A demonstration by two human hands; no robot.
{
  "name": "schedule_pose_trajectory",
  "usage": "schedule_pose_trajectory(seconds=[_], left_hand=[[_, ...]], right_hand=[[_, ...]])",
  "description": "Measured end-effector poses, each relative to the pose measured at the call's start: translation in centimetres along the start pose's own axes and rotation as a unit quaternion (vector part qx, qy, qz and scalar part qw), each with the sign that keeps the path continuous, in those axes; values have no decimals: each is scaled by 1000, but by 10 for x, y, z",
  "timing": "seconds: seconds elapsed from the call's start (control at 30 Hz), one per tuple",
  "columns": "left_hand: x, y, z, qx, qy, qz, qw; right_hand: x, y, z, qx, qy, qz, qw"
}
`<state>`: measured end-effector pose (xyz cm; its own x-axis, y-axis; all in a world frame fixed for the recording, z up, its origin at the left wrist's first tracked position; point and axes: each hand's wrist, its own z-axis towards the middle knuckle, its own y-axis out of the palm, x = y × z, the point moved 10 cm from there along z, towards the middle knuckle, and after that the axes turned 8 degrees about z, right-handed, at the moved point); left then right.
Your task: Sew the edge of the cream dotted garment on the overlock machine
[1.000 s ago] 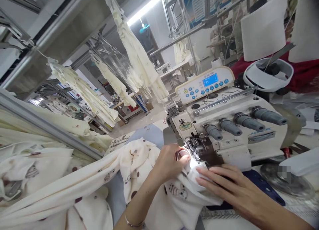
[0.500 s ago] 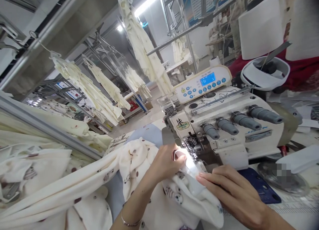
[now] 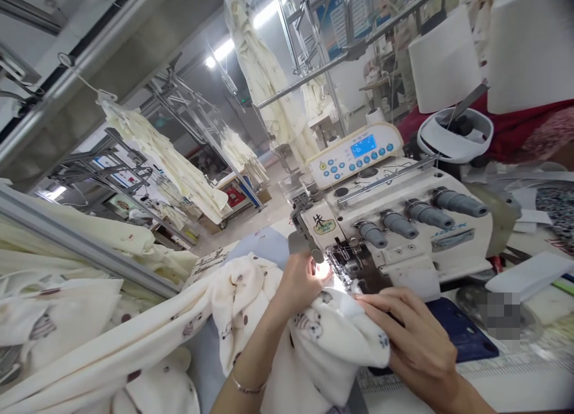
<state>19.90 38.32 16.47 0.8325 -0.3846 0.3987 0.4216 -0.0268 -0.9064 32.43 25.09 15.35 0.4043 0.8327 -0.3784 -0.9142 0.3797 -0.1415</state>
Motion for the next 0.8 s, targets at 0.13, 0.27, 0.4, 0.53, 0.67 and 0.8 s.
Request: schedule_pose_trajectory(seconds=[0.13, 0.27, 0.4, 0.53, 0.67, 0.8], left_hand=[[-2, -7, -3, 17, 36, -40, 998], [-2, -9, -11, 12, 86, -83, 993], [-4, -9, -14, 40, 106, -72, 991], [1, -5, -15, 34, 126, -70, 989], [2, -6, -15, 23, 135, -69, 988], [-2, -7, -12, 32, 133, -64, 989]], right_hand=[[4, -6, 9, 21, 27, 73, 997], [13, -1, 8, -29, 57, 132, 989], [12, -7, 0, -7, 30, 111, 993], [8, -7, -3, 0, 10, 99, 995], [4, -5, -2, -21, -11, 88, 996], [7, -4, -2, -29, -6, 87, 996]])
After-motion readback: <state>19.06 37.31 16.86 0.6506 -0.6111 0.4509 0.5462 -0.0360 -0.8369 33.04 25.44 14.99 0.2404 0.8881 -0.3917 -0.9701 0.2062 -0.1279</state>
